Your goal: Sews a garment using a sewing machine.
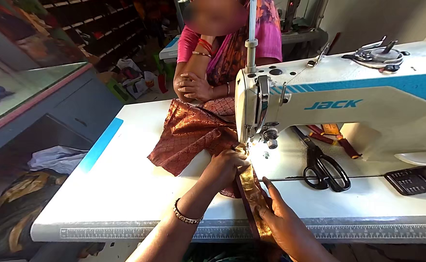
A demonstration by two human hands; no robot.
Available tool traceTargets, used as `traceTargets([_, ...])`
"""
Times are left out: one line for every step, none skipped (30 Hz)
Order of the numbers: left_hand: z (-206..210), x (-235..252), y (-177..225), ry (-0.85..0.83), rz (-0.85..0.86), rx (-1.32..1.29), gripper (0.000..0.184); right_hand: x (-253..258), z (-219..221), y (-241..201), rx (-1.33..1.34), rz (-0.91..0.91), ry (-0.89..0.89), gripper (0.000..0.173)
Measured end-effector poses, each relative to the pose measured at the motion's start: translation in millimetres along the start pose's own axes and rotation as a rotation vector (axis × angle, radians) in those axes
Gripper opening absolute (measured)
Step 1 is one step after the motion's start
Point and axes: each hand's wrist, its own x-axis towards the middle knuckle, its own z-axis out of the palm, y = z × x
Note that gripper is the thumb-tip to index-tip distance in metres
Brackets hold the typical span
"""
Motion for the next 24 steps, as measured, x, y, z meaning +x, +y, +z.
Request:
traceTargets([-1, 0, 0, -0.004, 0.004, -0.007, 0.038, -3, 1, 1, -0.011, -0.010, -0.001, 0.069])
traceTargets([-4, -1, 2, -0.013, 0.000, -0.026, 0.038, -6, 2, 2, -0.010, -0.013, 0.001, 0.066])
traceTargets([-6, -2, 3, -0.016, 0.000, -0.043, 0.038, -10, 4, 3, -0.004, -0.019, 0.000, 0.064])
traceTargets([-8, -2, 4, -0.017, 0.000, -0.057, 0.037, -14, 6, 4, 0.000, -0.039, 0.003, 0.062])
traceTargets([-9, -3, 5, -0.011, 0.002, -0.072, 0.036, -17, 8, 6, 0.000, -0.066, 0.011, 0.062])
traceTargets([-10, -3, 5, -0.007, 0.004, -0.085, 0.036, -19, 11, 8, -0.002, -0.084, 0.020, 0.062])
traceTargets([-10, -3, 5, -0.004, 0.008, -0.088, 0.036, -20, 13, 9, 0.004, -0.084, 0.019, 0.064])
traceTargets([-10, -4, 6, -0.005, 0.005, -0.087, 0.037, -20, 14, 9, 0.026, -0.067, 0.016, 0.066])
traceTargets([-10, -4, 7, -0.007, -0.001, -0.088, 0.038, -20, 15, 10, 0.055, -0.044, 0.014, 0.068])
traceTargets([-10, -4, 7, -0.008, 0.001, -0.085, 0.039, -20, 16, 9, 0.096, -0.026, 0.012, 0.069])
traceTargets([-9, -4, 6, -0.007, 0.004, -0.088, 0.039, -20, 16, 9, 0.149, -0.020, 0.008, 0.070])
traceTargets([-9, -3, 5, -0.004, 0.004, -0.096, 0.039, -20, 18, 8, 0.225, -0.023, 0.005, 0.070])
traceTargets([-10, -3, 5, 0.003, 0.002, -0.108, 0.039, -21, 18, 7, 0.293, -0.027, -0.003, 0.068])
traceTargets([-10, -4, 5, 0.009, 0.004, -0.120, 0.038, -22, 19, 5, 0.348, -0.027, -0.012, 0.065])
traceTargets([-10, -4, 5, 0.014, 0.009, -0.128, 0.037, -22, 19, 4, 0.382, -0.031, -0.019, 0.062])
traceTargets([-10, -4, 5, 0.015, 0.011, -0.132, 0.036, -22, 19, 4, 0.397, -0.037, -0.025, 0.059])
traceTargets([-10, -4, 4, 0.014, 0.014, -0.130, 0.036, -23, 19, 3, 0.401, -0.038, -0.034, 0.055])
traceTargets([-10, -4, 3, 0.012, 0.014, -0.130, 0.036, -23, 19, 2, 0.404, -0.033, -0.043, 0.052])
traceTargets([-10, -3, 2, 0.009, 0.015, -0.137, 0.036, -24, 19, 2, 0.407, -0.026, -0.049, 0.048])
traceTargets([-10, -3, 2, 0.007, 0.017, -0.146, 0.036, -24, 19, 1, 0.414, -0.026, -0.052, 0.045])
traceTargets([-10, -3, 2, 0.004, 0.013, -0.151, 0.037, -23, 19, 1, 0.420, -0.033, -0.054, 0.043])
traceTargets([-11, -3, 3, 0.002, 0.014, -0.152, 0.037, -23, 19, 1, 0.426, -0.042, -0.055, 0.042])
traceTargets([-12, -4, 4, 0.004, 0.019, -0.156, 0.038, -23, 19, 1, 0.435, -0.056, -0.054, 0.042])
traceTargets([-12, -4, 4, 0.015, 0.031, -0.162, 0.038, -22, 19, 0, 0.443, -0.071, -0.056, 0.042])
